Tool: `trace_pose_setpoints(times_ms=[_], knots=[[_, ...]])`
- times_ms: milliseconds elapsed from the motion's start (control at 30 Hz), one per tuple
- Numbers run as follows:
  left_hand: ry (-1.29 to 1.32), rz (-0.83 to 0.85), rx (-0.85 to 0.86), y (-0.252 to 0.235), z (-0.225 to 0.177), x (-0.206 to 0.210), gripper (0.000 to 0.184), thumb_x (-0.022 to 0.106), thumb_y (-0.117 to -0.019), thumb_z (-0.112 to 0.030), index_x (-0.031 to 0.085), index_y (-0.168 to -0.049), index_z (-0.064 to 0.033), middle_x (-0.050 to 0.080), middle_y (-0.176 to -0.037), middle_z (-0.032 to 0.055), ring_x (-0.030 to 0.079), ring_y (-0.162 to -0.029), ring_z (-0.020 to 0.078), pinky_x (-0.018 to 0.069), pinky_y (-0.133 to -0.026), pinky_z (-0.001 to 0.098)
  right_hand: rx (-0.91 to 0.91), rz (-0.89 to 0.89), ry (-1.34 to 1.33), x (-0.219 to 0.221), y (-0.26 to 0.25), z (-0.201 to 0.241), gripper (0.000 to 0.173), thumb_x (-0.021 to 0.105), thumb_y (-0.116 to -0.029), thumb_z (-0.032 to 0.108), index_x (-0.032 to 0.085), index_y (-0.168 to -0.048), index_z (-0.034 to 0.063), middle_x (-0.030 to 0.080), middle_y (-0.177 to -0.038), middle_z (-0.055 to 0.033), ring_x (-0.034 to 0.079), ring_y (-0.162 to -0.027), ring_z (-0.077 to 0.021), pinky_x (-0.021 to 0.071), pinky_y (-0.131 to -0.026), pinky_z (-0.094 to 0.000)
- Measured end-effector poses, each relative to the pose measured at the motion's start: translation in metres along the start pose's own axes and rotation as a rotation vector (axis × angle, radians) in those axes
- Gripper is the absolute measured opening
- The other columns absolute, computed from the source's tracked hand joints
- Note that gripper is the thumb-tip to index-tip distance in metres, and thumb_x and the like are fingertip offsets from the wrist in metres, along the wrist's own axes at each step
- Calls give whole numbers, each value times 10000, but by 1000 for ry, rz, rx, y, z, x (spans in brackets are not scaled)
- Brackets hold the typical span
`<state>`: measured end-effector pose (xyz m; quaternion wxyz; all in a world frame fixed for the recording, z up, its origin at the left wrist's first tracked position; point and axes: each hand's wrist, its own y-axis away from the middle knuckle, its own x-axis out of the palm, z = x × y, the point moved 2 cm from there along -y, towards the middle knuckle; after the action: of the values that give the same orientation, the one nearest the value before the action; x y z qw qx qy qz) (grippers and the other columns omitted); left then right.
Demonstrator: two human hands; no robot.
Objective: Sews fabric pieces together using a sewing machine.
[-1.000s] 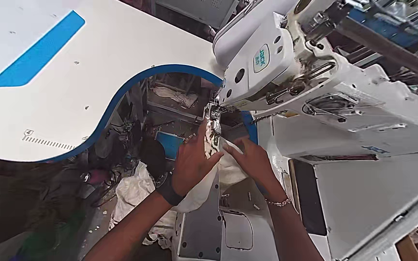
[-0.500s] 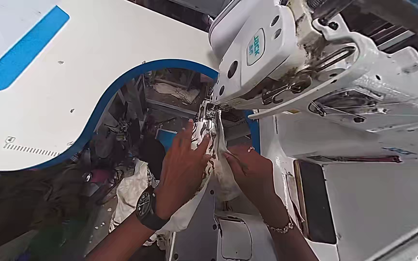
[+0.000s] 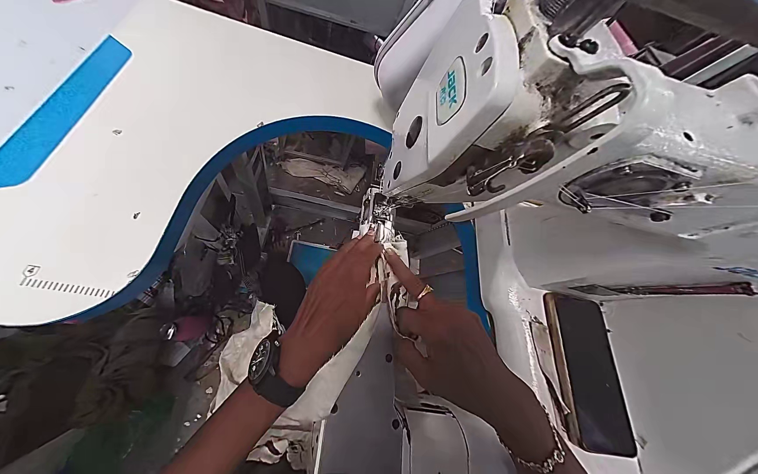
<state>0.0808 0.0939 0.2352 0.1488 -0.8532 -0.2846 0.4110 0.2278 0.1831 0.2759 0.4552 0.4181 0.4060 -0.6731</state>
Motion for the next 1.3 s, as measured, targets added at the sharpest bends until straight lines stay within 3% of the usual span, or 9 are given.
trace_pose_setpoints(times_ms=[200, 367, 500, 667, 900, 1033, 1167, 1233, 1300], knots=[[72, -9, -64, 3, -5, -1, 347, 617, -909, -81, 639, -1215, 80, 669, -1303, 240, 651, -1229, 385, 540, -1000, 422, 56, 25, -206, 0, -9, 0, 144, 624, -787, 204, 616, -713, 81, 504, -1522, -223, 655, -669, -149, 463, -493, -306], [121, -18, -78, 1, -8, -1, 288, 550, -894, 84, 686, -1144, 38, 657, -1309, 255, 643, -1227, 415, 543, -997, 443, 167, -43, -605, 8, -36, -11, 198, 674, -870, 212, 616, -797, 37, 471, -1542, -206, 573, -1263, -58, 493, -952, -202], [121, -44, -65, -3, -7, 2, 218, 518, -955, 44, 696, -1078, 11, 635, -1343, 264, 625, -1258, 417, 542, -1009, 424, 222, -230, -459, 9, -27, 1, 250, 719, -828, 225, 608, -716, 31, 625, -1385, -207, 626, -885, 40, 471, -719, -114], [110, -65, -81, -5, -7, 7, 231, 520, -948, 53, 691, -1099, 13, 643, -1330, 261, 643, -1227, 420, 563, -962, 414, 239, -195, -499, 11, -28, -4, 231, 697, -841, 242, 611, -733, 55, 627, -1394, -164, 598, -825, 84, 455, -684, -99], [152, -130, -116, -8, -2, 13, 229, 507, -982, 28, 679, -1133, 42, 658, -1314, 250, 657, -1217, 389, 553, -989, 410, 173, -384, -110, 19, -26, 22, 163, 602, -924, 201, 650, -888, 49, 653, -1328, -221, 678, -883, -103, 494, -688, -195], [179, -170, -150, -22, 4, 18, 173, 521, -955, 62, 662, -1053, 78, 668, -1271, 275, 681, -1150, 415, 561, -928, 473, 204, -455, 77, 17, -35, 35, 235, 564, -934, 157, 726, -976, -7, 682, -966, -193, 669, -762, -203, 512, -574, -253], [279, 22, -300, -2, -1, -19, 252, 591, -994, -156, 680, -1143, 26, 690, -989, 136, 669, -917, 257, 551, -820, 422, 279, -201, 209, -7, -1, 37, 218, 615, -860, 128, 748, -937, -27, 696, -708, -148, 689, -582, -316, 536, -500, -480], [488, 341, -408, 28, -1, -50, 318, 567, -1033, -292, 661, -1204, -42, 610, -802, 39, 564, -688, 129, 488, -667, 327, 400, 116, 40, -11, 33, 19, 138, 685, -865, 95, 740, -900, -26, 701, -747, -179, 700, -696, -384, 532, -642, -606], [542, 453, -453, 54, -9, -63, 315, 628, -1005, -231, 657, -1258, -47, 697, -897, 95, 641, -734, 171, 532, -718, 381, 428, 421, -282, 1, 60, -21, 117, 682, -910, 86, 764, -935, 7, 768, -1000, -131, 730, -953, -275, 549, -868, -536]])
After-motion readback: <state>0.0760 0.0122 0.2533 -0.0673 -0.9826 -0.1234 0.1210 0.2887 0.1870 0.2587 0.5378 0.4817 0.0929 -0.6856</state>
